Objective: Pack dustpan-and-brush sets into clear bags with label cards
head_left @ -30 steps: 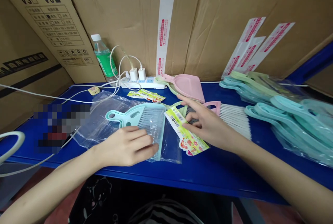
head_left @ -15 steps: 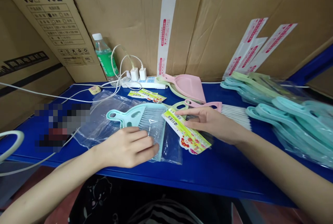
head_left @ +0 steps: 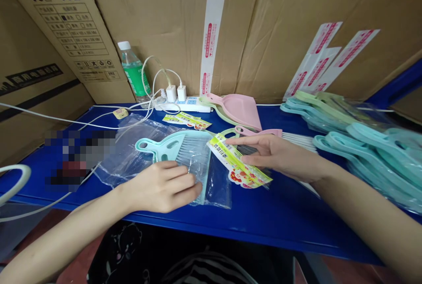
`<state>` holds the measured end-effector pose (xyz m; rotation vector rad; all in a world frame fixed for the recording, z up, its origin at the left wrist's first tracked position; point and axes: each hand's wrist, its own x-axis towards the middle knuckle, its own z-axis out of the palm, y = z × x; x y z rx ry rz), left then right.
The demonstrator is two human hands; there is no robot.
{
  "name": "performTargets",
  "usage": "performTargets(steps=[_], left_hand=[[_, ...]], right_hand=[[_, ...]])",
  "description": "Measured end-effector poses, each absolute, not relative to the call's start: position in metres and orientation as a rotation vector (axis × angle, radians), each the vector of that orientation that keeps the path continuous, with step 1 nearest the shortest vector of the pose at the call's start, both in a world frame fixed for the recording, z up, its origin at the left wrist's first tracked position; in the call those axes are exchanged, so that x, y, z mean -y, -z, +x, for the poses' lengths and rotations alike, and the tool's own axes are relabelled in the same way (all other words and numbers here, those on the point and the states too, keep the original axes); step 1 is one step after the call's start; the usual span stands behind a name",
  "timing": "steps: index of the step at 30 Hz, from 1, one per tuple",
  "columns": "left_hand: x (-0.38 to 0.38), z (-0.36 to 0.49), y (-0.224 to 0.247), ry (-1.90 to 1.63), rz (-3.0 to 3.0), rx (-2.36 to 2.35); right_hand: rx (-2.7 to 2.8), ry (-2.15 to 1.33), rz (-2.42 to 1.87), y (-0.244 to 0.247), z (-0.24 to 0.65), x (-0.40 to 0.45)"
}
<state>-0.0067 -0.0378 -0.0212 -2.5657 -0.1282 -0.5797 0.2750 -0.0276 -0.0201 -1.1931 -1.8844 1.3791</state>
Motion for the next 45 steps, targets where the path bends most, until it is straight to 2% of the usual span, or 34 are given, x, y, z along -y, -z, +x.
performTargets(steps=[11,21,29,37,45], left_hand=[[0.038,-0.007,0.020,0.606,-2.550,0.124],[0.038,-0.007,0.021,0.585,-2.573,0.123],[0.038,-0.006,0.020,0.595,-2.581,0.120],[0.038,-0.008,0.024,0.605,-2.573,0.117],[0.037,-0.008,0.022,0.585,-2.563,0.114]], right_hand=[[1.855,-1.692,-0.929,0.037,0.256,0.030],[2.028,-1.214,-1.007,0.040,0.239,0.040],[2.049,-1.203,-0.916,0.040,0.241,0.038],[2.417,-0.371,-0.734,0.040,0.249,0.038],[2.356,-0.296,-0.728,0.035,0.250,0.038]])
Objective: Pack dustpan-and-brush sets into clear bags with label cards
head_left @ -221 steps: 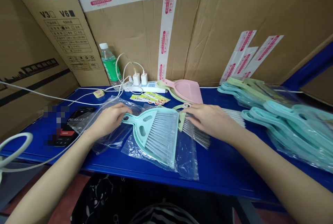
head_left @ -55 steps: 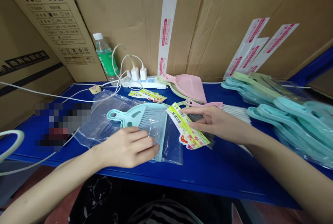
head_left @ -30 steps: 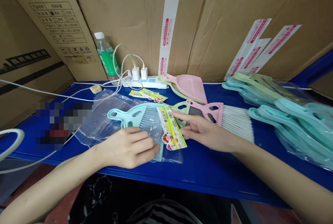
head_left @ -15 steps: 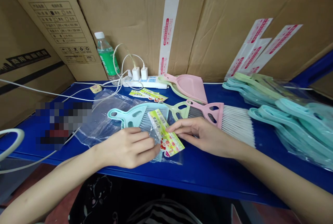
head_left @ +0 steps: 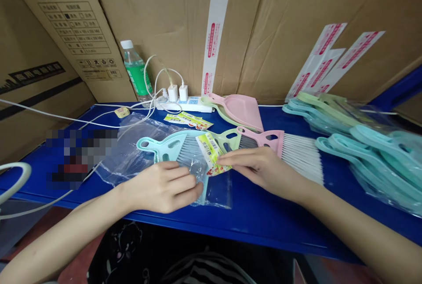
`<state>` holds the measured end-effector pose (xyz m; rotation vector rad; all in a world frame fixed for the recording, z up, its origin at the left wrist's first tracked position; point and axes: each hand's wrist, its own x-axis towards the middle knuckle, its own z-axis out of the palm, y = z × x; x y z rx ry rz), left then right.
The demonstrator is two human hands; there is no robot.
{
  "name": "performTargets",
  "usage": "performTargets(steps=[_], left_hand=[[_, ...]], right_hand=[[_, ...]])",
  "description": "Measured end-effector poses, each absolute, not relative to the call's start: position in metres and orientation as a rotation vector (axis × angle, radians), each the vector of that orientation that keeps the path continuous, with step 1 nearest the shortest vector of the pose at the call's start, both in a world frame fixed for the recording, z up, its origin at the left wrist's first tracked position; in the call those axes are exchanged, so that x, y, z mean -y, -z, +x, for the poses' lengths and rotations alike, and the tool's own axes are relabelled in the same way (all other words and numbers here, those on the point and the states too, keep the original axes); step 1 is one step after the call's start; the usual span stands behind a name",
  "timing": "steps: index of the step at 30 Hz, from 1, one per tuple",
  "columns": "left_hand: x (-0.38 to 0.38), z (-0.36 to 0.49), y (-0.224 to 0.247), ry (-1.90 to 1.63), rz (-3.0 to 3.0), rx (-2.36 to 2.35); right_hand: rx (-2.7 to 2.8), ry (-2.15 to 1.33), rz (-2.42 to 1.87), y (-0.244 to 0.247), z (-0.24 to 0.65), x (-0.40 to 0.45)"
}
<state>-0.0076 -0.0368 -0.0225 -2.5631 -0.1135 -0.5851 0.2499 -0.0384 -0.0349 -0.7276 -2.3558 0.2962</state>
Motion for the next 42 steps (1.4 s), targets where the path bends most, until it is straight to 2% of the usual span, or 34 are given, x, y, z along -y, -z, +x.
performTargets(steps=[8,16,22,29,38,42], left_hand=[[0.038,-0.007,0.021,0.591,-2.547,0.111],[0.038,-0.009,0.022,0.614,-2.554,0.098],[0.037,-0.010,0.022,0.618,-2.545,0.087],[0.036,-0.009,0.021,0.642,-2.551,0.075],[0.038,-0.010,0.020,0.603,-2.543,0.090],[0.037,-0.011,0.021,0.599,-2.538,0.093]], right_hand=[[2.415,-0.115,-0.709,0.040,0.245,0.042],[2.550,0.379,-0.631,0.045,0.233,0.046],[2.481,0.527,-0.605,0.047,0.227,0.048],[2.454,0.512,-0.576,0.050,0.222,0.050],[2.563,0.576,-0.565,0.032,0.244,0.048],[2.599,0.380,-0.712,0.031,0.258,0.046]])
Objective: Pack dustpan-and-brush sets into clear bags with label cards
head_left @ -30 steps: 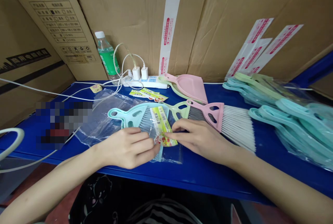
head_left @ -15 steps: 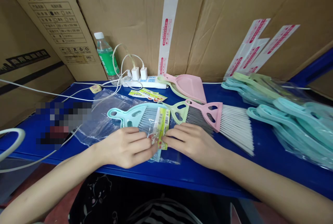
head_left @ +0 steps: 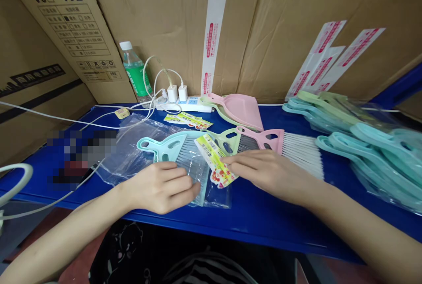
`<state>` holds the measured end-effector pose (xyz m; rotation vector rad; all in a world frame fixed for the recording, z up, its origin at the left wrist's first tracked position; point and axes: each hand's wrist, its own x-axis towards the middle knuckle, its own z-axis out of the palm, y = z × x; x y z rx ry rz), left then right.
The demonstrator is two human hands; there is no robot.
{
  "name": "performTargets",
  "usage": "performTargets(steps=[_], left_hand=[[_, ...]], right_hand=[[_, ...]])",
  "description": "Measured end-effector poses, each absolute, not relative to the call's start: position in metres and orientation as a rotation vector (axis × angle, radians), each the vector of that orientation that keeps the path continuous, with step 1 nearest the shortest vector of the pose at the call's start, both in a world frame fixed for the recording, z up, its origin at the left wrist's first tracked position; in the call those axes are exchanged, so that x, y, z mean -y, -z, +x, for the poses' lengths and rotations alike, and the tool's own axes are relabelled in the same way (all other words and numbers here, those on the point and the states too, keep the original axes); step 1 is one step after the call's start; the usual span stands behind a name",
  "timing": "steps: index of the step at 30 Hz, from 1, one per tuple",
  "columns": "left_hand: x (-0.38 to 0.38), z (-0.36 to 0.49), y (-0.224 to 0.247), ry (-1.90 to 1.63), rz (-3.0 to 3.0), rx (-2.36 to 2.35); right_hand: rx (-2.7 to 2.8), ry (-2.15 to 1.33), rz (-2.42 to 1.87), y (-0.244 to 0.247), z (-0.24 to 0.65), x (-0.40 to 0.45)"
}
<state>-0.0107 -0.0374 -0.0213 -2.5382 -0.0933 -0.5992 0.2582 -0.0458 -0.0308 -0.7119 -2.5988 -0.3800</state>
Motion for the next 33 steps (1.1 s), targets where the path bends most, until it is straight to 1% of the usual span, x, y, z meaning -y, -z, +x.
performTargets(steps=[5,13,17,25,28,33], left_hand=[[0.037,-0.011,0.021,0.586,-2.544,0.086],[0.037,-0.010,0.020,0.603,-2.546,0.075],[0.037,-0.010,0.021,0.626,-2.545,0.070],[0.037,-0.009,0.021,0.621,-2.531,0.075],[0.037,-0.008,0.021,0.633,-2.539,0.067],[0.037,-0.009,0.021,0.642,-2.542,0.075]], right_hand=[[2.498,0.090,-0.793,0.031,0.267,0.042],[2.303,-0.104,-0.843,0.040,0.250,0.045],[2.377,-0.101,-0.805,0.049,0.242,0.047],[2.368,0.108,-0.675,0.054,0.231,0.049],[2.393,0.072,-0.657,0.053,0.225,0.050],[2.510,-0.091,-0.557,0.049,0.226,0.049]])
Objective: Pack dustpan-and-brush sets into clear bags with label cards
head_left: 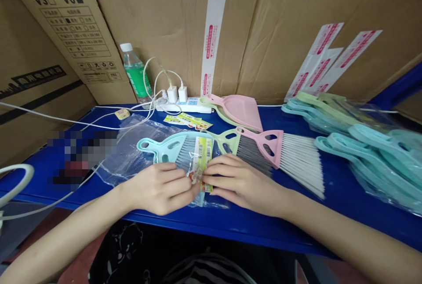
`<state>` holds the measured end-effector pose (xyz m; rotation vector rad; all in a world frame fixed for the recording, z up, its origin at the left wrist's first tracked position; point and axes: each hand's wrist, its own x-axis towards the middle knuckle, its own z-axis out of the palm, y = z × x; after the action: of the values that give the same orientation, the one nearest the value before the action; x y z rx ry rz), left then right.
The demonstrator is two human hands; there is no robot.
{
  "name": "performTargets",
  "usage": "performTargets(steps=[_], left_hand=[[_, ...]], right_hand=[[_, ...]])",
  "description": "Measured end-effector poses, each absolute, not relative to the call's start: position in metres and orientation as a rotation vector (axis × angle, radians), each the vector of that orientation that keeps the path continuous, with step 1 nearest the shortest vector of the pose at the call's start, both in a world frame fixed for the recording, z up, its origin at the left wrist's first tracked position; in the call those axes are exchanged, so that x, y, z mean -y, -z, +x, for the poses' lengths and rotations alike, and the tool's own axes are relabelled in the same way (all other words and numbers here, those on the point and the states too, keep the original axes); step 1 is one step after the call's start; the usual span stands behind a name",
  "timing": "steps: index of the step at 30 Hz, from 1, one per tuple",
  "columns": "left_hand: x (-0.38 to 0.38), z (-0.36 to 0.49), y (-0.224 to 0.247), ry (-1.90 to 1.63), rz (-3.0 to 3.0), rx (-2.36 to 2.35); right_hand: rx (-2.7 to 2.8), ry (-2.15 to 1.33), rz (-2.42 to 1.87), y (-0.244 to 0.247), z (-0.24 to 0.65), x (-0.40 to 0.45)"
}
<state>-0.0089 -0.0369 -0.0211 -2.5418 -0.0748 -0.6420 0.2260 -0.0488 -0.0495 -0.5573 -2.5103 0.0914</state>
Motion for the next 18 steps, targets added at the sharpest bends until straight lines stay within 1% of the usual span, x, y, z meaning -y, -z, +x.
performTargets(steps=[6,18], left_hand=[[0.038,-0.010,0.021,0.607,-2.553,0.078],[0.037,-0.009,0.021,0.605,-2.560,0.086]], right_hand=[[2.687,-0.087,-0.646,0.051,0.232,0.050],[2.705,0.007,-0.690,0.050,0.224,0.054]])
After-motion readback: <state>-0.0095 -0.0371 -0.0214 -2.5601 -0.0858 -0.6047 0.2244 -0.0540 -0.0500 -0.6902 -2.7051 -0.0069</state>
